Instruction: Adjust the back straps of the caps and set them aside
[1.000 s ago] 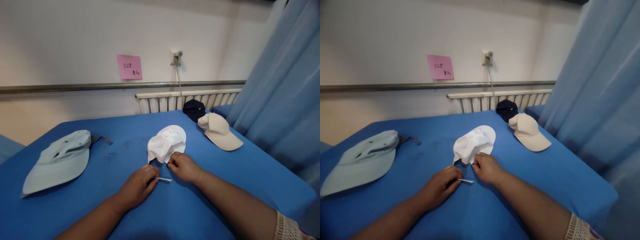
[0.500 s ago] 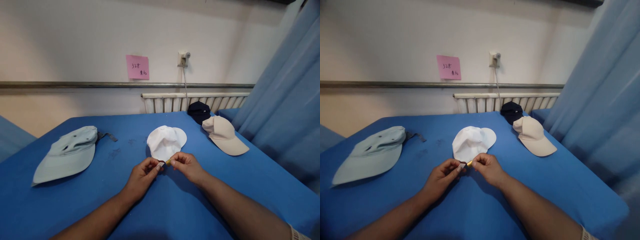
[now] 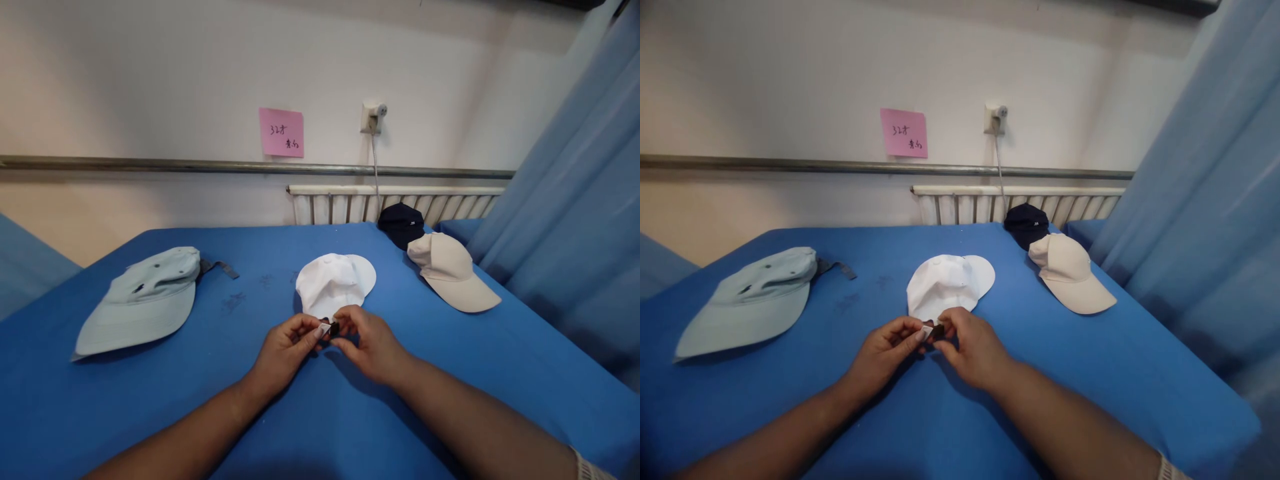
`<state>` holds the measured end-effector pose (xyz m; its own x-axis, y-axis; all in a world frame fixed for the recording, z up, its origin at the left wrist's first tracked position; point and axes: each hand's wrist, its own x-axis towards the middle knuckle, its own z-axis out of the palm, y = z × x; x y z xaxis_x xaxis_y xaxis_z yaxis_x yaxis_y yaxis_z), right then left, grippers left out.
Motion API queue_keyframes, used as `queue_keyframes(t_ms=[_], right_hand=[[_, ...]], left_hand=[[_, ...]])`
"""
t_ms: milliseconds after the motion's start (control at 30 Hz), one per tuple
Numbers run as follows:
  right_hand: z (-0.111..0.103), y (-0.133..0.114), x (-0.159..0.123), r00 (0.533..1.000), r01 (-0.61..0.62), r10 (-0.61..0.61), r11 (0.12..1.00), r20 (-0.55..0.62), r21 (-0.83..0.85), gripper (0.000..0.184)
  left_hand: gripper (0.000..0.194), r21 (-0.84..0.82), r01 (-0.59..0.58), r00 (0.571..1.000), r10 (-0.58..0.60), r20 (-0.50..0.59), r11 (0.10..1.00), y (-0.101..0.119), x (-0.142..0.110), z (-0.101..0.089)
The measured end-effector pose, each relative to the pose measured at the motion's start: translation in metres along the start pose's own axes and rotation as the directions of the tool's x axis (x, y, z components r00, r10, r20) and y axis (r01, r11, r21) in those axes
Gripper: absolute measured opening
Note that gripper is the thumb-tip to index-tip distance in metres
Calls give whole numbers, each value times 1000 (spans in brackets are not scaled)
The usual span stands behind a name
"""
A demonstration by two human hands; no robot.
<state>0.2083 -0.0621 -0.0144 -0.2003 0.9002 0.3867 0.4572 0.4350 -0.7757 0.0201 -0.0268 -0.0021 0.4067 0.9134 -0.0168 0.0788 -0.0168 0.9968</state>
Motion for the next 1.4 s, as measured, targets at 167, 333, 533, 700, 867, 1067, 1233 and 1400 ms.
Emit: queue_keyframes(t_ms=[167,333,533,700,867,1067,1233,1400], right_hand=[[1,-8,0,996,94,-91,964,25,-248,16],[0,-4,0,993,115,-107,946,41,-304,12],[-5,-3,0,986,165,-158,943,47,-290,12],[-5,-3,0,985,169,-154,940,74,-297,12],[-3,-1,0,984,168,-138,933,117,-317,11],[-3,-1,0,979,177,-129,923,157,-342,11],[-3,-2,-1,976,184,-127,915,177,-358,11],[-4,-5,-1,971,206,-143,906,191,-369,11]], left_hand=[[22,-1,-4,1000,4,9,1000,1,0,0],[22,100,-36,999,36,-2,994,0,-1,-2],[21,316,-119,989,141,-47,941,-4,-3,-6],[19,335,-135,985,162,-55,932,-7,-5,-4],[16,419,-178,981,196,-1,890,-5,-7,-5],[16,481,-226,972,230,51,847,-2,-9,-6],[15,552,-280,957,272,98,785,-2,-11,-7],[16,559,-269,961,259,99,784,0,-12,-6]])
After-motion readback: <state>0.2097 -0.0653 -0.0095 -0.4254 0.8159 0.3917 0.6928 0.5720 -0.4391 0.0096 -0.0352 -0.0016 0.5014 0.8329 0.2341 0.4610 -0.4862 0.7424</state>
